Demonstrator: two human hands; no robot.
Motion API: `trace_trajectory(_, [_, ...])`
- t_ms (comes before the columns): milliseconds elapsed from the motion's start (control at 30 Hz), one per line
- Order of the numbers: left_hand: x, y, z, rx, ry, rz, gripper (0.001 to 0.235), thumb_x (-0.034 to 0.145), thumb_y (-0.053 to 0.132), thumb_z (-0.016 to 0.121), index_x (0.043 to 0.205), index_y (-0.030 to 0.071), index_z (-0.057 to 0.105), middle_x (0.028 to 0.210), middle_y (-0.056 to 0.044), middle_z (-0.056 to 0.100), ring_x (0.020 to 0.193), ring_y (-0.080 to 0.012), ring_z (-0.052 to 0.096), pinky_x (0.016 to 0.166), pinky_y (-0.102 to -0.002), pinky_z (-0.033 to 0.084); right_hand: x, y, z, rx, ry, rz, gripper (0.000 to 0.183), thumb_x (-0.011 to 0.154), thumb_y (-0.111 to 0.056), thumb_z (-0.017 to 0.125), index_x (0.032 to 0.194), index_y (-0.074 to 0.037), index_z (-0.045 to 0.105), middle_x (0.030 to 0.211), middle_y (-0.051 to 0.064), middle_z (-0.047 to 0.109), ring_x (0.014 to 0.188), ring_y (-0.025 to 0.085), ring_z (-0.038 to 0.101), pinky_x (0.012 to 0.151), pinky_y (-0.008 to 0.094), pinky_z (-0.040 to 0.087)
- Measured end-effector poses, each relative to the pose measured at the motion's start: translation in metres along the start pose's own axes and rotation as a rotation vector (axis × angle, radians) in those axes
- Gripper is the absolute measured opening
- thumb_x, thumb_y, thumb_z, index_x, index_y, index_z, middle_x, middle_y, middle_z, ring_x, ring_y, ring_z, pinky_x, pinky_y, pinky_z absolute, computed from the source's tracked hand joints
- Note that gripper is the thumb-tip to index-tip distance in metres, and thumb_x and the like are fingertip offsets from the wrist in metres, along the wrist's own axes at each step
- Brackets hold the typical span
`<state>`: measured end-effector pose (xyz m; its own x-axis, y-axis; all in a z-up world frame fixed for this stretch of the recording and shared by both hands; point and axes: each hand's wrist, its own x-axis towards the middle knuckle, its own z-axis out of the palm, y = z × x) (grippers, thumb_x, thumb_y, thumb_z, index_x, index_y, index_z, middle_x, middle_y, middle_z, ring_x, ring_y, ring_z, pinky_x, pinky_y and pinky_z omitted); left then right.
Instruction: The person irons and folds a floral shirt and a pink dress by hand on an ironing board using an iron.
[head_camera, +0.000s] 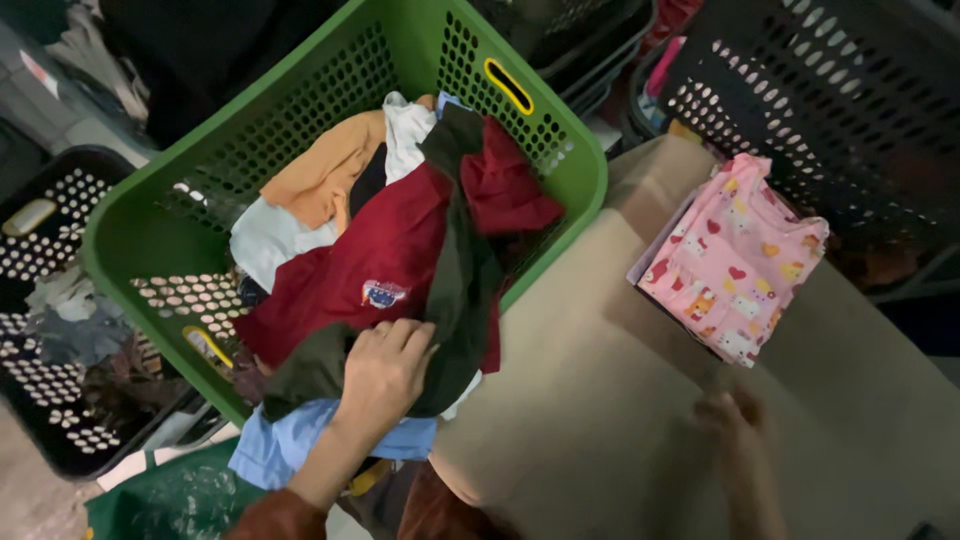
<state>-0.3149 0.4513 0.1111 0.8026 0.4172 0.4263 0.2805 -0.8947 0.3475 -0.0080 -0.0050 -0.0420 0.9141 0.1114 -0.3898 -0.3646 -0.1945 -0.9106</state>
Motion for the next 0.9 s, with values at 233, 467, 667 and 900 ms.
trace_trajectory(233, [-0.014, -0.030, -0.023, 0.129, 0.046, -0.474, 0.021, 0.093, 0.021, 0.072, 0.110, 0.008, 0.073, 0.090, -0.017, 0.073, 0.081, -0.0370, 0.069, 0.074, -0.046, 0.054, 0.038, -0.022, 0.052, 0.555, -0.063, 0.241, 0.035, 0.098, -0.030, 0.067, 0.127, -0.013, 0.060, 0.122, 0.004, 0.065, 0.107, 0.024, 0.064, 0.094, 0.047, 0.055])
trace_trajectory(467, [0.008, 0.030, -0.015, -0.213, 0.312, -0.299, 0.024, 0.096, 0.012, 0.069, 0.118, 0.004, 0.067, 0.116, -0.014, 0.068, 0.107, -0.0326, 0.066, 0.096, -0.041, 0.051, 0.081, 0.001, 0.100, 0.915, 0.065, 0.435, 0.027, 0.086, -0.027, 0.077, 0.108, -0.017, 0.065, 0.103, 0.000, 0.069, 0.102, 0.022, 0.065, 0.100, 0.054, 0.049])
trace_trajectory(667, [-0.015, 0.137, 0.148, -1.165, -0.503, -0.578, 0.025, 0.100, 0.024, 0.063, 0.114, 0.006, 0.073, 0.107, -0.006, 0.076, 0.096, -0.0167, 0.069, 0.087, -0.032, 0.054, 0.109, -0.014, 0.138, 0.982, 0.260, 0.557, 0.027, 0.086, -0.036, 0.079, 0.084, -0.018, 0.059, 0.070, 0.001, 0.049, 0.063, 0.020, 0.043, 0.075, 0.043, 0.046])
trace_trajectory(900, [-0.038, 0.191, 0.237, -1.841, -0.813, -1.083, 0.062, 0.105, 0.049, 0.045, 0.139, -0.002, 0.052, 0.130, -0.017, 0.064, 0.113, -0.0280, 0.063, 0.098, -0.043, 0.054, 0.002, -0.055, 0.084, 1.067, 0.148, 0.128, 0.049, 0.083, -0.020, 0.068, 0.130, -0.011, 0.060, 0.125, 0.006, 0.069, 0.114, 0.024, 0.068, 0.100, 0.048, 0.054])
